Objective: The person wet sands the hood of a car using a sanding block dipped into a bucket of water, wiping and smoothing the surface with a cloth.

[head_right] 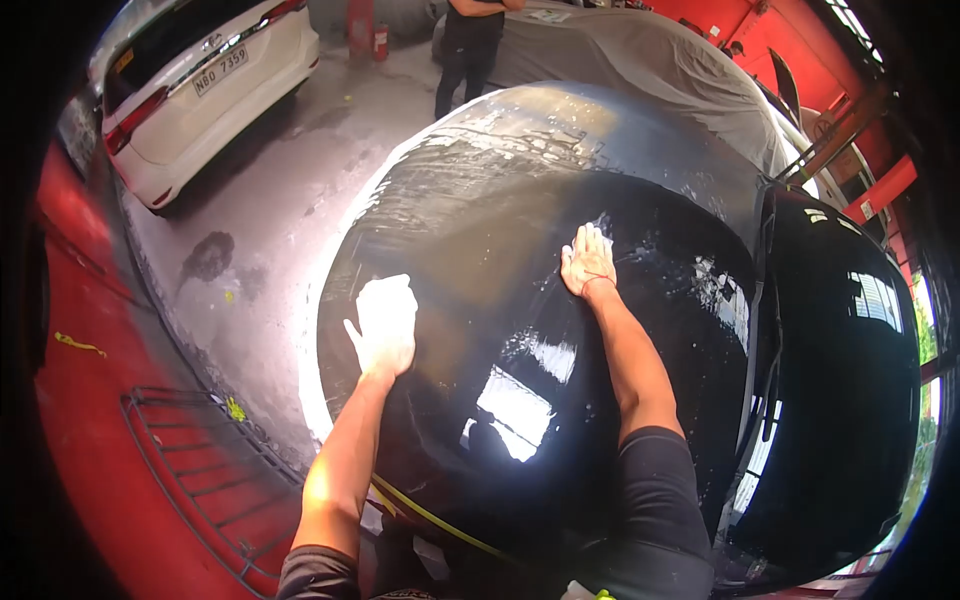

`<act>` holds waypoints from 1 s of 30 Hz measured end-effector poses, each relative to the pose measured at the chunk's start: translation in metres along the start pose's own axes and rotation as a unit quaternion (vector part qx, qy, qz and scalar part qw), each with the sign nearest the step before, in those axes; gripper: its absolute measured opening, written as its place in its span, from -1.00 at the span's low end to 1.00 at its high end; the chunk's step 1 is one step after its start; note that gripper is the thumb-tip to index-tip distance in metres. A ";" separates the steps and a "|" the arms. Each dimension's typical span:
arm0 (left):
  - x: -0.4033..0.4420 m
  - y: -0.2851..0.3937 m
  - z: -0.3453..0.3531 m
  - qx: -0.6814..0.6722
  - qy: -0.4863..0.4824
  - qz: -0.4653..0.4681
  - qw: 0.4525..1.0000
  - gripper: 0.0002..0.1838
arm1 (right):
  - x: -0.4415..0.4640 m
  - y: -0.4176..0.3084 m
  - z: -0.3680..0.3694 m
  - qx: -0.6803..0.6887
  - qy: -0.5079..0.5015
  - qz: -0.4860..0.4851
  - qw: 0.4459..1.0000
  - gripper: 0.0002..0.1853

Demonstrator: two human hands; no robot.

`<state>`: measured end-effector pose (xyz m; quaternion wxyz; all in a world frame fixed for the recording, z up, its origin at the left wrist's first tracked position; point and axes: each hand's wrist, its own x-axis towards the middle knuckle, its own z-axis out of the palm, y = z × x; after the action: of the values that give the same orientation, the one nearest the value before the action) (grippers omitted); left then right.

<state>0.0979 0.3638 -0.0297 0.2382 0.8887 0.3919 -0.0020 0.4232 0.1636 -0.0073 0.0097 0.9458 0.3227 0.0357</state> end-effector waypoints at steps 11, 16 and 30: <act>0.050 -0.036 0.029 0.017 0.041 -0.012 0.999 -0.23 | 0.012 -0.099 -0.034 0.012 -0.114 -0.202 0.973 -0.46; 0.055 -0.037 0.026 -0.016 0.070 0.014 0.997 -0.29 | 0.014 -0.155 -0.031 -0.059 -0.201 -0.151 0.966 -0.29; 0.050 -0.035 0.011 -0.092 0.078 0.017 0.993 -0.35 | -0.018 -0.196 0.034 -0.019 0.007 -0.302 0.953 -0.35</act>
<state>0.1101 0.4142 -0.0637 0.2875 0.8668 0.3931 0.1076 0.2920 0.3076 -0.0509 0.0357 0.8035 0.5926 0.0435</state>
